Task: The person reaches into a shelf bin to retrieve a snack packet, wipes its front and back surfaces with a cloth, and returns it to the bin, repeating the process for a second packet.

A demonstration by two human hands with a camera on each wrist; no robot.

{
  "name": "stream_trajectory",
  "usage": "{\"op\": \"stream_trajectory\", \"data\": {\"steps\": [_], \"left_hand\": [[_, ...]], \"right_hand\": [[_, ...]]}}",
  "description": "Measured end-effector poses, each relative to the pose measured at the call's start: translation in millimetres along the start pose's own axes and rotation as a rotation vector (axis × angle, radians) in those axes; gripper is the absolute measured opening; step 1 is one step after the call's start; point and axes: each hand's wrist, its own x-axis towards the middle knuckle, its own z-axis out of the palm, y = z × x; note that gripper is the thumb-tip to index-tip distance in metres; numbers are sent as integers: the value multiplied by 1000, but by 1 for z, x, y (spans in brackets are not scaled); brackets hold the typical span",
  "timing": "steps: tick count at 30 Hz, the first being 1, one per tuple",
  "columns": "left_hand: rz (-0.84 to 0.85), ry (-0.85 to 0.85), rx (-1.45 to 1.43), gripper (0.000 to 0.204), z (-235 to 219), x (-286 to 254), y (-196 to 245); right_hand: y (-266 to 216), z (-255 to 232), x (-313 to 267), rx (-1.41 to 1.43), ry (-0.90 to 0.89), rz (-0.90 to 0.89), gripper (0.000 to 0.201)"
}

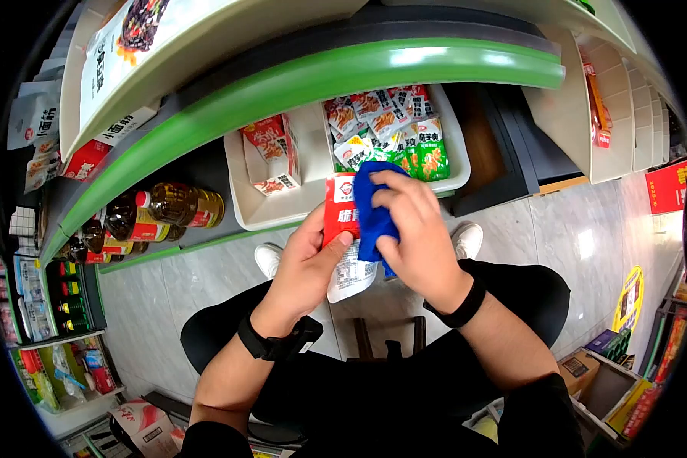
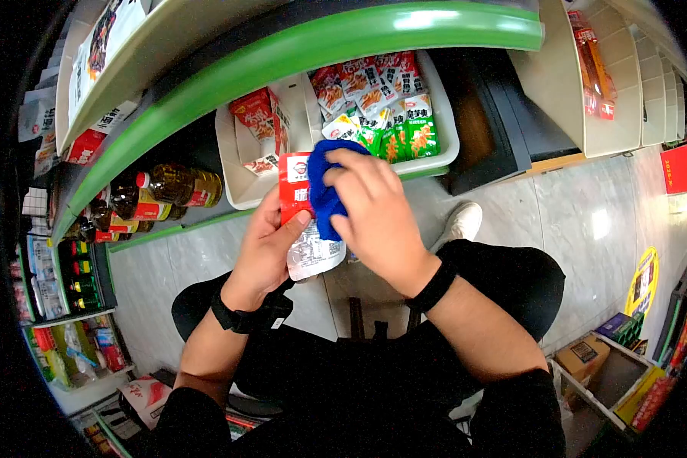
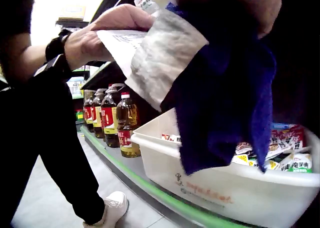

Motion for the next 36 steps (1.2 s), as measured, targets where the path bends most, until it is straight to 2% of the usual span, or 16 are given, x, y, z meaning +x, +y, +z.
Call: {"op": "stream_trajectory", "data": {"steps": [4, 5, 8, 9, 11, 13, 15, 16, 17, 19, 25, 30, 33, 34, 35, 36], "left_hand": [[56, 25, -103, 47, -1, 0, 11], [56, 37, -104, 47, -1, 1, 14], [52, 79, -110, 45, -6, 2, 21], [54, 94, -100, 45, -7, 2, 21], [58, 118, -79, 45, -5, 3, 18], [78, 80, -22, 49, -3, 3, 9], [220, 37, 136, 53, 2, -3, -5], [74, 26, 192, 58, 8, -10, 5], [72, 23, 120, 58, 6, -9, 3], [73, 16, -27, 59, 3, -5, -4], [42, 5, -125, 56, 3, -4, 2], [-4, 29, -140, 53, 1, -4, 11], [13, 40, -159, 51, 2, 1, 17], [21, 45, -156, 51, 1, 2, 18], [29, 50, -153, 51, 2, 3, 18], [38, 73, -160, 49, 4, 3, 16]], "right_hand": [[31, 10, -8, 245, 137, 301, 34], [35, 10, -7, 286, 223, 287, 30], [19, -7, 4, 494, 402, 439, 30], [17, -8, 6, 595, 476, 394, 31], [9, -9, 11, 456, 476, 190, 31], [-6, -9, 3, 325, 231, -23, 38], [-27, -1, 2, 126, -91, -121, 51], [-29, 7, -4, 56, -70, -126, 54], [-26, 15, -11, -17, -48, -131, 58], [-15, 15, -8, -39, -27, -151, 52], [1, 12, -3, -47, 32, -122, 49], [15, 5, -2, 59, 110, 122, 39], [24, 5, -1, 206, 244, 272, 35], [22, 2, 0, 246, 284, 283, 34], [17, -1, 2, 215, 329, 211, 36], [9, -4, 2, 189, 295, 133, 38]]}}
